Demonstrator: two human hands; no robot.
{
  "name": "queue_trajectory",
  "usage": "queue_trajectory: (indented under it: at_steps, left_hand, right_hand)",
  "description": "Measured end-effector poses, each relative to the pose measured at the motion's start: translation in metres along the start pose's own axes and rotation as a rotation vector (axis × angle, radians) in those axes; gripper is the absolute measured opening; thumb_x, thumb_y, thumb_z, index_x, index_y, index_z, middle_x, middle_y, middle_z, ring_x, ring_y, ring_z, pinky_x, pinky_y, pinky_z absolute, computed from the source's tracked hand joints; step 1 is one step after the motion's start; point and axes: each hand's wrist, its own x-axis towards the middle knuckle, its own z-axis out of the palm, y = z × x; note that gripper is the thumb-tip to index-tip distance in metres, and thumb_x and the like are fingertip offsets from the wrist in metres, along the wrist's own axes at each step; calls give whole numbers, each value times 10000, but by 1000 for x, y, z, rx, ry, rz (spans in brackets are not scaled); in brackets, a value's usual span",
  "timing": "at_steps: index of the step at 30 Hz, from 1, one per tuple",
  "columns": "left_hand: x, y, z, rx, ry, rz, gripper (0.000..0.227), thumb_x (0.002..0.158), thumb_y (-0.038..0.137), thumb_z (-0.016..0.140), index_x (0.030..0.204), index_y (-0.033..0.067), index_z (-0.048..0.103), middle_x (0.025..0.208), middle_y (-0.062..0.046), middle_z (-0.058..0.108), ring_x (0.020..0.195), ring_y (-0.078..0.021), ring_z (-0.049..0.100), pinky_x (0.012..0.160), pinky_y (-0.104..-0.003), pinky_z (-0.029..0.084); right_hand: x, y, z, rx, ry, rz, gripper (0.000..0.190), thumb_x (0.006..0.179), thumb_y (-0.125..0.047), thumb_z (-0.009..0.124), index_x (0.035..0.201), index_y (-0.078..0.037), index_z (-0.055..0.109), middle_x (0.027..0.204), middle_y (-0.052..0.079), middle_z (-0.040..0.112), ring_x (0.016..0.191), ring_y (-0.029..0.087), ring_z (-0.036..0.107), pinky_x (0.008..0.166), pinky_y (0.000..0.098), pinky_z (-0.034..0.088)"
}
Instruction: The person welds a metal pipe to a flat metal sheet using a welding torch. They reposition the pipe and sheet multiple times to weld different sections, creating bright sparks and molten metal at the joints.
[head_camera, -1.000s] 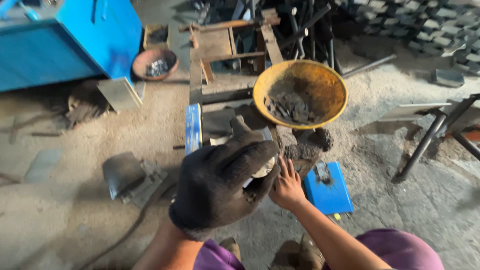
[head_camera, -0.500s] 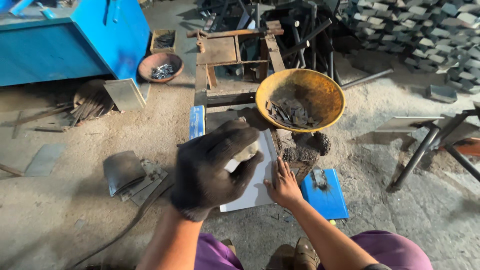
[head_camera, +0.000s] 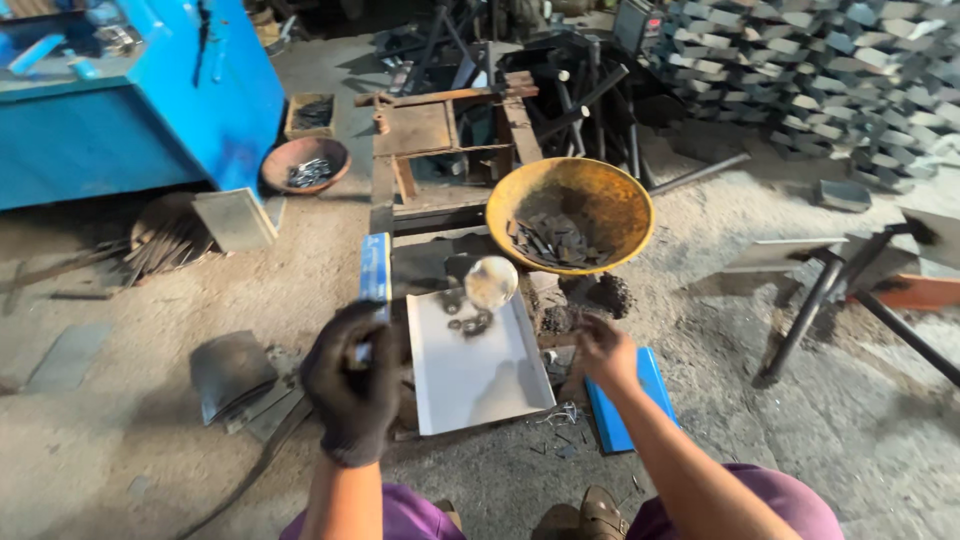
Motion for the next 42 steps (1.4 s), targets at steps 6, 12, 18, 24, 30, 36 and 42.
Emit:
queue_trajectory:
  at_steps: [6,12,18,24,30,36,42]
  left_hand:
    - [-91,-128,-8,300,-18,-495,286,939,276,733,951,-9,739,820,-105,733,734,-161,693,676,-340,531]
    - [-115,-177,19,399,-254,-631,315,879,323,754,807,19,719,697,-132,717,628,-246,696,633,-375,531]
    - [-113,-176,45,370,-329,-536,242,829,289,783,836,52,734,732,-125,738,660,-243,731,636,-356,563]
    - [-106,-169,53,353,-386,-546,211,819,261,785,834,55,743,738,-127,745,664,-253,740,630,-358,568]
    - [-102,-164,58,323,-408,-559,190,813,243,784,820,58,743,710,-121,743,637,-240,742,611,-353,567]
    - [-103,-159,65,315,-427,-571,183,810,235,795,821,59,746,709,-125,747,621,-234,738,602,-346,567]
    - [-115,-165,68,161,-384,-514,175,856,199,774,852,28,739,710,-113,750,620,-176,737,593,-321,574]
  right_hand:
    - [41,-27,-51,-267,265,-159,213,890,-177,677,1035,-63,783,822,148,753,740,211,741,703,333,555]
    - [96,-49,-44,-263,188,-81,219,876,-205,688,1050,-91,756,857,138,752,729,289,747,685,391,579]
    - [162,-34,-5,-450,71,-254,255,826,-181,697,1048,-74,761,889,186,750,846,354,741,769,427,582]
    - [204,-21,30,-730,-148,-29,399,792,-331,758,1114,-95,755,1039,215,727,1020,389,687,896,459,553]
    - [217,-14,55,-1047,-188,118,360,846,-332,698,1137,-131,769,1209,137,726,1220,346,617,985,513,482]
    - [207,-35,54,-1023,-130,94,360,836,-350,733,1126,-139,765,1181,152,735,1182,346,654,989,508,490]
    - [179,-86,35,-570,-85,13,610,775,-369,819,1282,-102,611,1152,167,741,1080,328,717,936,441,554]
